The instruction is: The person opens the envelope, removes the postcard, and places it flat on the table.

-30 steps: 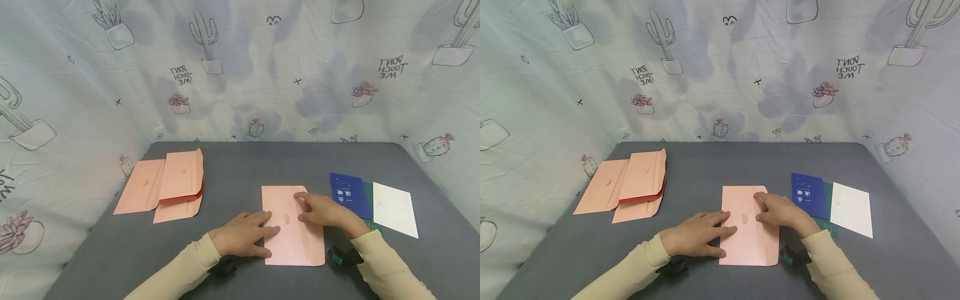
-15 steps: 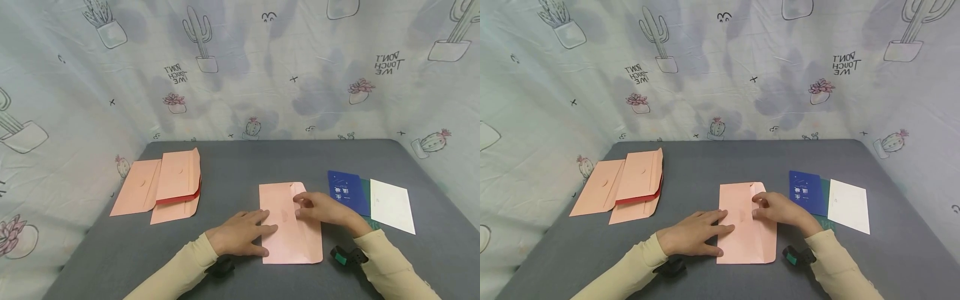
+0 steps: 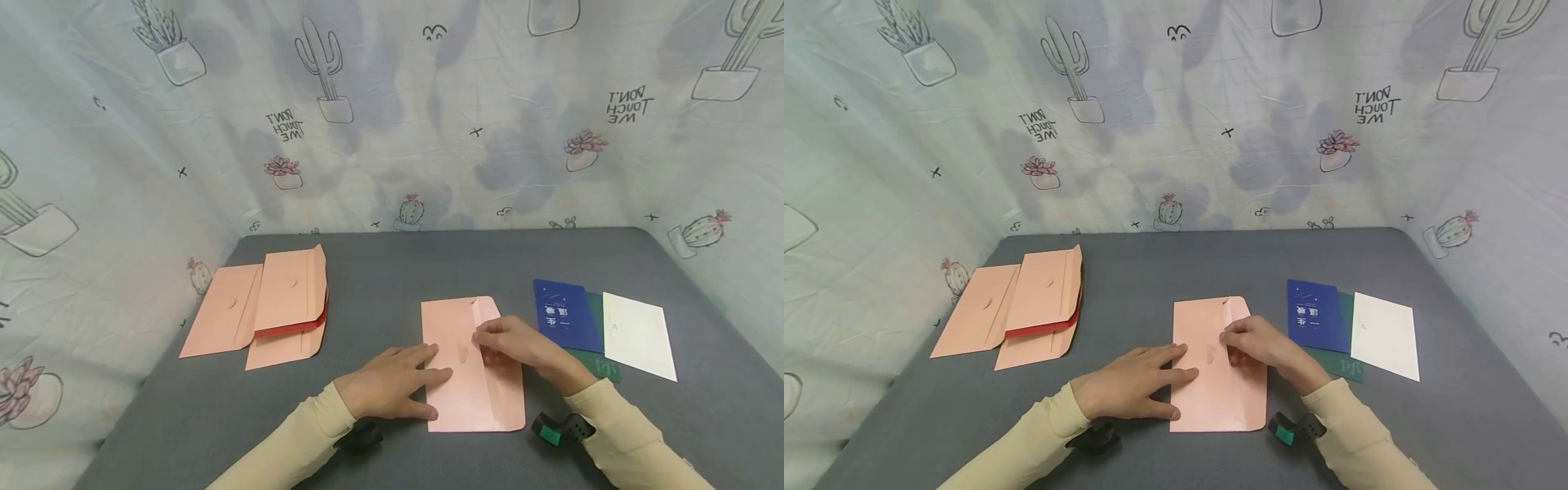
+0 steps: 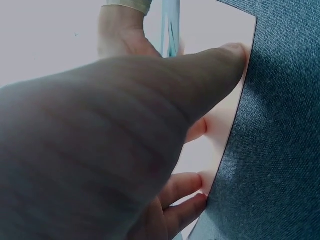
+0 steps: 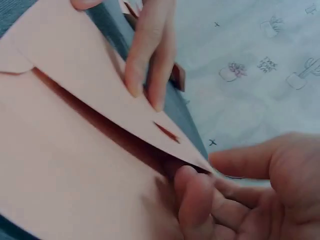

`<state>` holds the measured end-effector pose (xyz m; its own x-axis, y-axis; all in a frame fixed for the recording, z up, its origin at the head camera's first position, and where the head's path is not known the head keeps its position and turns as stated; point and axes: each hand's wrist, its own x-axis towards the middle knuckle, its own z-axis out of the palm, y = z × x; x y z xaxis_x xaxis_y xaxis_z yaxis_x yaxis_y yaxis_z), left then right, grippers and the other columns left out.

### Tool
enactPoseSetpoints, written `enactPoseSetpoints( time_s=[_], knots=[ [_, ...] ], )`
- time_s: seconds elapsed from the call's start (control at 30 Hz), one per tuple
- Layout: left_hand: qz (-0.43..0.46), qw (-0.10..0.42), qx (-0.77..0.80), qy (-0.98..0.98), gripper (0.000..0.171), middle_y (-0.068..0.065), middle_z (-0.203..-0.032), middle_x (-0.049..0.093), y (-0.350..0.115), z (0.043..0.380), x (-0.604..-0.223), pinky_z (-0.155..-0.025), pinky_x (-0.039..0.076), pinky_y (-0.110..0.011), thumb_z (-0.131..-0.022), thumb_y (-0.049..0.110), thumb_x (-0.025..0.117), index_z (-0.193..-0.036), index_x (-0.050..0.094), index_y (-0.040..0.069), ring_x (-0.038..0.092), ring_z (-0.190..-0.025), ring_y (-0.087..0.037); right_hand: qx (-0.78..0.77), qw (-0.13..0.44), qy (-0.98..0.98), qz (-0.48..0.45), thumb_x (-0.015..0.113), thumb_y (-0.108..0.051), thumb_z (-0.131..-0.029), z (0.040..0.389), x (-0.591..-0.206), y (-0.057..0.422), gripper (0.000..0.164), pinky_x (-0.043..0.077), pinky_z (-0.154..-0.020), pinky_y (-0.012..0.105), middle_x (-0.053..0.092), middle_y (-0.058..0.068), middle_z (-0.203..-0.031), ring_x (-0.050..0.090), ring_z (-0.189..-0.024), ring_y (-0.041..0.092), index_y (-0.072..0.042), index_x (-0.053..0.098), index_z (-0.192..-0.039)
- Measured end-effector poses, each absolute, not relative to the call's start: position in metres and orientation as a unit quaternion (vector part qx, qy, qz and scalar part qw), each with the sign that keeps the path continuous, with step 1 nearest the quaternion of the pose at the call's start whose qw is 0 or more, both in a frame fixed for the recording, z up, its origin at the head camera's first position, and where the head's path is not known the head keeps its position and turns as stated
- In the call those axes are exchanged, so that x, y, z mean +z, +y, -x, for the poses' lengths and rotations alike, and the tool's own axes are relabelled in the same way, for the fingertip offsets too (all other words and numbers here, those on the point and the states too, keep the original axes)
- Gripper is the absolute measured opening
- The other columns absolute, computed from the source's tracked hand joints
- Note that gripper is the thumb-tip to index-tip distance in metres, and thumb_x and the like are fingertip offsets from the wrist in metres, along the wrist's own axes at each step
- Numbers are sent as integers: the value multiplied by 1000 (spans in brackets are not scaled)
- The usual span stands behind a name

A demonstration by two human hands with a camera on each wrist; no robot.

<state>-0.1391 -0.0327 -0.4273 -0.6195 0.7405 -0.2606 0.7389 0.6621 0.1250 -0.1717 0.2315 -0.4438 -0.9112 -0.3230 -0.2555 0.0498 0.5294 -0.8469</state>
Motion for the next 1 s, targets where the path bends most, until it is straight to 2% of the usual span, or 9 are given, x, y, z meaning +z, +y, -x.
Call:
enactPoseSetpoints(
  time_s=[0.1, 0.3, 0.5, 0.77, 1.0],
  knots=[
    [-410, 145, 4, 901, 68, -2, -166, 33, -32, 139, -428, -119, 37, -47, -92, 58, 65, -153, 43, 38, 33, -153, -18, -501, 191, 842, 60, 61, -19, -99, 171, -446, 230, 21, 48, -59, 27, 63, 0, -69, 58, -66, 14, -1, 71, -101],
    [-409, 146, 4, 901, 68, -2, -166, 33, -32, 139, -428, -119, 37, -47, -92, 58, 65, -153, 43, 38, 34, -153, -19, -499, 182, 847, 41, 64, -20, -97, 171, -448, 228, 19, 45, -56, 26, 65, -1, -69, 57, -65, 14, -2, 72, -97],
    [-411, 142, 5, 900, 68, -2, -166, 32, -32, 138, -427, -119, 37, -48, -92, 58, 65, -153, 43, 38, 33, -153, -19, -496, 182, 848, 33, 65, -20, -96, 172, -448, 226, 18, 48, -58, 27, 67, 0, -70, 59, -67, 14, -3, 71, -95],
    [-407, 150, 10, 901, 69, -1, -168, 29, -32, 137, -428, -120, 35, -48, -92, 57, 66, -154, 41, 39, 30, -155, -20, -505, 186, 842, 34, 67, -22, -95, 172, -450, 229, 20, 49, -57, 27, 65, 1, -71, 57, -62, 13, -2, 69, -91],
    [-404, 154, 13, 901, 69, -1, -168, 29, -32, 137, -428, -121, 35, -48, -92, 57, 66, -154, 41, 38, 30, -155, -21, -516, 189, 835, 36, 68, -23, -96, 172, -450, 231, 22, 56, -62, 27, 68, 1, -74, 62, -64, 11, -1, 68, -95]
  ],
)
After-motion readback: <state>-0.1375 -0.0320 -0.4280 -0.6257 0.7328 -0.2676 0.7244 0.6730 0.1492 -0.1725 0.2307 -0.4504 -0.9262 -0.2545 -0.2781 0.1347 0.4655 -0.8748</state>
